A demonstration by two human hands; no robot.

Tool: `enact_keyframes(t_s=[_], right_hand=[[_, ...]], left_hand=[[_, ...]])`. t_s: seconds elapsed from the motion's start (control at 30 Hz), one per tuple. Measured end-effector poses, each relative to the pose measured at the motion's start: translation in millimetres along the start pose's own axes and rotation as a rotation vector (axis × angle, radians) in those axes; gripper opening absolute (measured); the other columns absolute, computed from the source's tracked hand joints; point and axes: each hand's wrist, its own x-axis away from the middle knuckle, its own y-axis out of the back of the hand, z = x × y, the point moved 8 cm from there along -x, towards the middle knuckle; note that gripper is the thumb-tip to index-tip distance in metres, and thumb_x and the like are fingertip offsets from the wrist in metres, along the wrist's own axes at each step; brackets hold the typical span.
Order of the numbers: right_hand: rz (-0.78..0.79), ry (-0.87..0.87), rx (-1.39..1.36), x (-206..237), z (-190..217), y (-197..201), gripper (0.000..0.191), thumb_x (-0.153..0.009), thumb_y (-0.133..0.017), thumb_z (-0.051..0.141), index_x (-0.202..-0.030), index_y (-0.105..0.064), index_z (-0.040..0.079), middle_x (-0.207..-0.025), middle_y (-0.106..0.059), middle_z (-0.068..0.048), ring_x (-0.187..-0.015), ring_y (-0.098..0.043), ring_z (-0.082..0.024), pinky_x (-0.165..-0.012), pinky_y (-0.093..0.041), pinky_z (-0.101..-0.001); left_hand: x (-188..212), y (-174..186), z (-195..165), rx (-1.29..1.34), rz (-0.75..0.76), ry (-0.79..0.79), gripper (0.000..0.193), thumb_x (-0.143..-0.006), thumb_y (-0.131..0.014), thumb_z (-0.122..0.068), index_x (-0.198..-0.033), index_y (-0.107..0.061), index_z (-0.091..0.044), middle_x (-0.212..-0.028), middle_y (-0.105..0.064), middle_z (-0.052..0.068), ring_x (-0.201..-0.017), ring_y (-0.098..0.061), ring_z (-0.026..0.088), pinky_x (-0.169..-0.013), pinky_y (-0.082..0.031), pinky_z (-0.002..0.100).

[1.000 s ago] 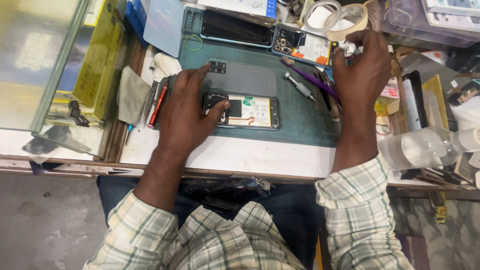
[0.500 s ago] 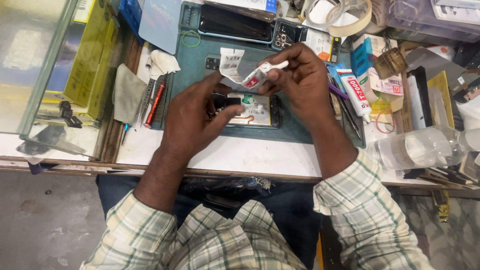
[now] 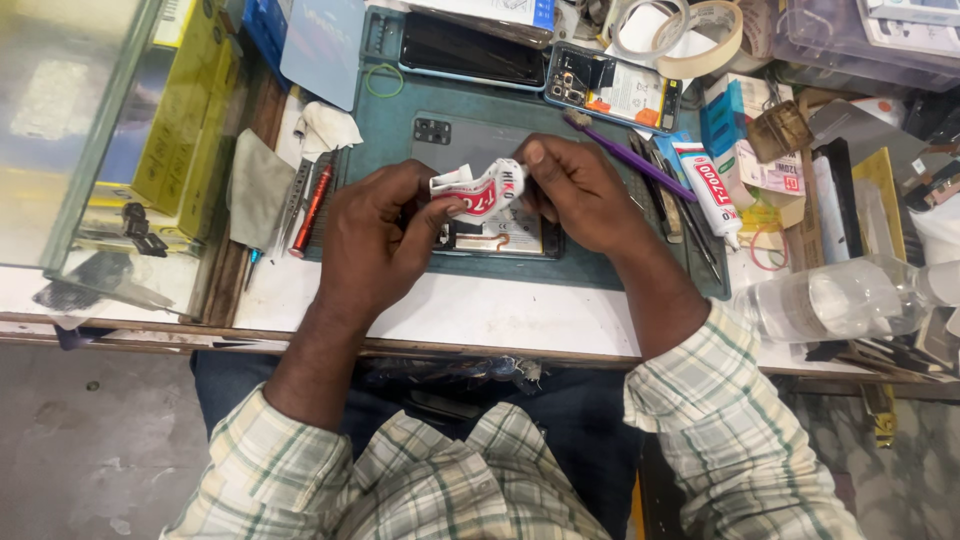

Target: The person repairs a disassembled smartphone at a workbench. They use a screwdriver on the phone's internal components, squeeze adhesive from a glue tube onto the phone body, then align and press a light blue back cover onto the phone, pressing along its edges to secure it.

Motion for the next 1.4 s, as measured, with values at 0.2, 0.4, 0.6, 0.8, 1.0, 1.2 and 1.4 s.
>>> enact_keyframes(t_s=[0.2,0.4,0.6,0.8,1.0,1.2,1.4], right_hand=[[0.008,0.071,-0.073,-0.4,-9.1,1.9,0.047,-0.114,-0.047,0.046,-0.088,-0.056,0.008,-0.074,-0.049,0.003,-0.068,-0.043,-0.006,-0.062,-0.037,-0.0239],[0.016,0.245,-0.257,0.4,12.1,-8.1,0.026,-0.112,-0.060,0.031,-0.102,-0.055,0.007,-0.093,-0.057,-0.001,-0.080,-0.049,-0.006,-0.070,-0.041,-0.0232],[0.028,0.375,-0.316,0.4,32.3,-9.4,0.019,-0.115,-0.066,0.018,-0.116,-0.052,0.006,-0.108,-0.060,-0.009,-0.093,-0.060,-0.011,-0.083,-0.052,-0.0291],[-0.060,-0.066,0.136,-2.1,-15.7,-2.5,0.056,-0.109,-0.034,0.047,-0.099,-0.072,0.007,-0.071,-0.062,-0.001,-0.062,-0.053,-0.008,-0.057,-0.042,-0.0259],[0.039,0.014,-0.100,-1.0,-6.8,-8.1,0.053,-0.112,-0.045,0.047,-0.091,-0.064,0.002,-0.080,-0.057,0.000,-0.075,-0.051,-0.008,-0.067,-0.043,-0.0261],[-0.031,0.267,0.057,1.7,42.6,-8.2,0.017,-0.106,-0.063,0.015,-0.101,-0.067,0.000,-0.093,-0.066,-0.006,-0.086,-0.062,-0.010,-0.077,-0.051,-0.0258],[-0.147,0.380,0.280,4.7,67.9,-9.5,0.017,-0.091,-0.076,0.001,-0.108,-0.072,0.000,-0.099,-0.072,-0.011,-0.083,-0.068,-0.015,-0.070,-0.052,-0.0273]], left_hand=[[-0.2,4.0,-1.7,0.037,-0.021,0.031,0.024,-0.101,-0.072,-0.016,-0.087,-0.060,-0.001,-0.070,-0.057,0.006,-0.056,-0.050,0.011,-0.051,-0.037,0.031],[-2.0,6.9,7.5,0.200,-0.014,0.175,0.031,-0.107,-0.064,-0.018,-0.083,-0.053,-0.003,-0.061,-0.051,0.001,-0.057,-0.042,0.007,-0.051,-0.034,0.029],[-0.4,10.7,9.7,0.266,-0.028,0.185,0.032,-0.110,-0.059,-0.022,-0.084,-0.052,-0.003,-0.063,-0.052,0.001,-0.060,-0.044,0.006,-0.053,-0.036,0.028],[-1.5,11.9,-3.8,0.250,-0.016,0.032,0.029,-0.109,-0.060,-0.018,-0.087,-0.050,-0.003,-0.070,-0.059,0.004,-0.062,-0.056,0.008,-0.056,-0.044,0.027],[-3.5,14.8,-3.1,0.216,-0.038,0.081,0.028,-0.108,-0.060,-0.017,-0.086,-0.051,-0.002,-0.068,-0.059,0.003,-0.060,-0.056,0.006,-0.054,-0.042,0.027],[-1.6,14.9,13.7,0.244,-0.045,0.234,0.032,-0.109,-0.057,-0.024,-0.083,-0.055,-0.005,-0.064,-0.059,0.000,-0.058,-0.051,0.004,-0.051,-0.041,0.025],[0.0,7.2,31.0,0.554,-0.057,0.335,0.026,-0.108,-0.057,-0.022,-0.092,-0.067,-0.003,-0.077,-0.065,-0.003,-0.062,-0.053,0.001,-0.054,-0.045,0.021]])
